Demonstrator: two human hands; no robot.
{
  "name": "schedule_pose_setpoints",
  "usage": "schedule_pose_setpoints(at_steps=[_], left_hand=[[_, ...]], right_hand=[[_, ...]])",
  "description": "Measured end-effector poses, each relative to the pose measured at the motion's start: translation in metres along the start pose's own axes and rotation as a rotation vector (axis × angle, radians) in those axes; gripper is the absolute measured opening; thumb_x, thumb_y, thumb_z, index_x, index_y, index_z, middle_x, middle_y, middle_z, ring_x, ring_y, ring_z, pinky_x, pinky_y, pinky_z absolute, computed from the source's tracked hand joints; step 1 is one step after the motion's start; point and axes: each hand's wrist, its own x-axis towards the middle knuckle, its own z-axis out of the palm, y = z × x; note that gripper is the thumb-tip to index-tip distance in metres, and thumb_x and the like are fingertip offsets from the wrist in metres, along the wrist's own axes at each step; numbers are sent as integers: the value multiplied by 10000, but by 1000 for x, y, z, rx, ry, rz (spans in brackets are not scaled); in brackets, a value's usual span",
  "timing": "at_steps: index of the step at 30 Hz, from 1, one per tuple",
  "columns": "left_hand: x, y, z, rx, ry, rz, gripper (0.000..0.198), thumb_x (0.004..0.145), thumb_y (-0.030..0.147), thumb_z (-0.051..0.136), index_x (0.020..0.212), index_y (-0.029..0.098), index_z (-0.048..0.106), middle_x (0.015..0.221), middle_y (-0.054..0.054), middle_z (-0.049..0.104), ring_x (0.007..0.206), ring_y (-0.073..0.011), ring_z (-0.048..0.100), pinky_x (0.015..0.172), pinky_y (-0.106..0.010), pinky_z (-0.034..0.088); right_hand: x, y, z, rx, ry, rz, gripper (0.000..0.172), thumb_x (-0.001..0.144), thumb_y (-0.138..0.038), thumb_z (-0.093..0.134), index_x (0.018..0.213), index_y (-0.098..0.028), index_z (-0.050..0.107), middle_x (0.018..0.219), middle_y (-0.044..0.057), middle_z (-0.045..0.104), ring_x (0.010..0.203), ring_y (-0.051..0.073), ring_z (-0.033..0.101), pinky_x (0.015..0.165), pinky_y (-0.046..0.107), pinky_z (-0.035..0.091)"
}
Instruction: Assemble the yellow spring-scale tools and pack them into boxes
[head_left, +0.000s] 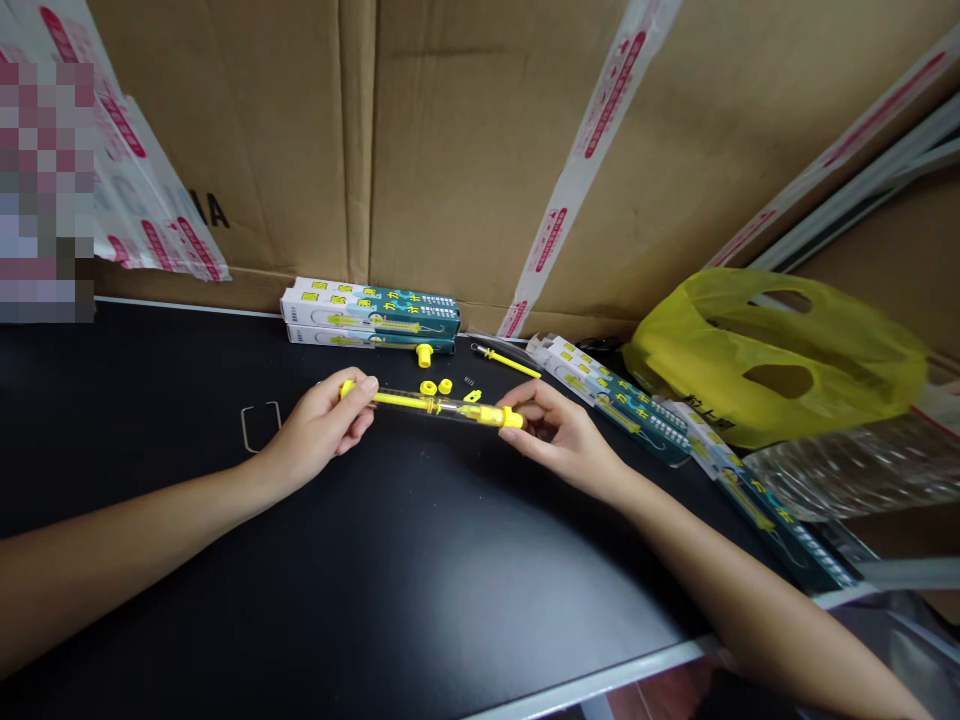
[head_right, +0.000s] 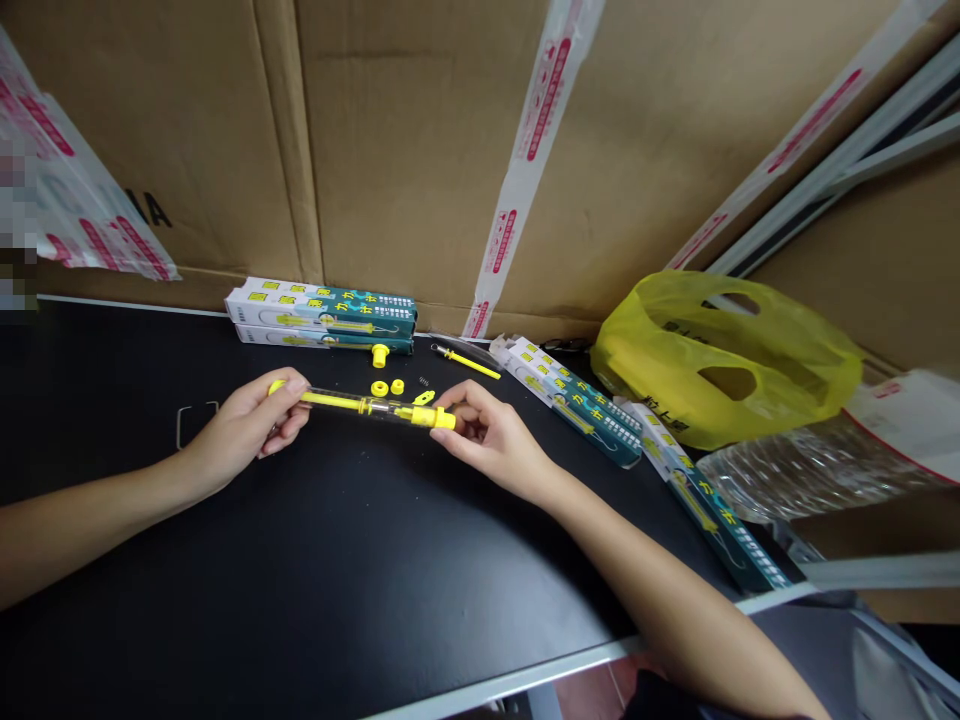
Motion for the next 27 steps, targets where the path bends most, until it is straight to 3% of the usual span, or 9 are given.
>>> schedule_pose_setpoints(at_steps=[9,21,27], left_hand=[[0,1,0,13,-2,-1,314,929,430,434,728,192,397,532,79,409,403,-33,336,376,-149,249],[0,0,0,26,-5,11,331,928,444,435,715,194,388,538,78,405,407,-38,336,381,-156,255],[0,2,0,29,-6,10,329,923,446,437,712,198,388,541,73,407,405,-47,337,379,-166,252]], right_hand=[[-4,0,-7,-31,-61,-50,219,932,-305,498,1113,-182,492,781,10,552,658,120,510,583,244,385],[-4,2,-1,38,-112,-4,270,999,-366,353,1196,-191,414,614,-58,432,537,96,406,515,223,343],[-5,3,-2,7,-86,19,300,1000,-386,342,1202,-189,444,618,-44,468,533,99,425,505,225,341]])
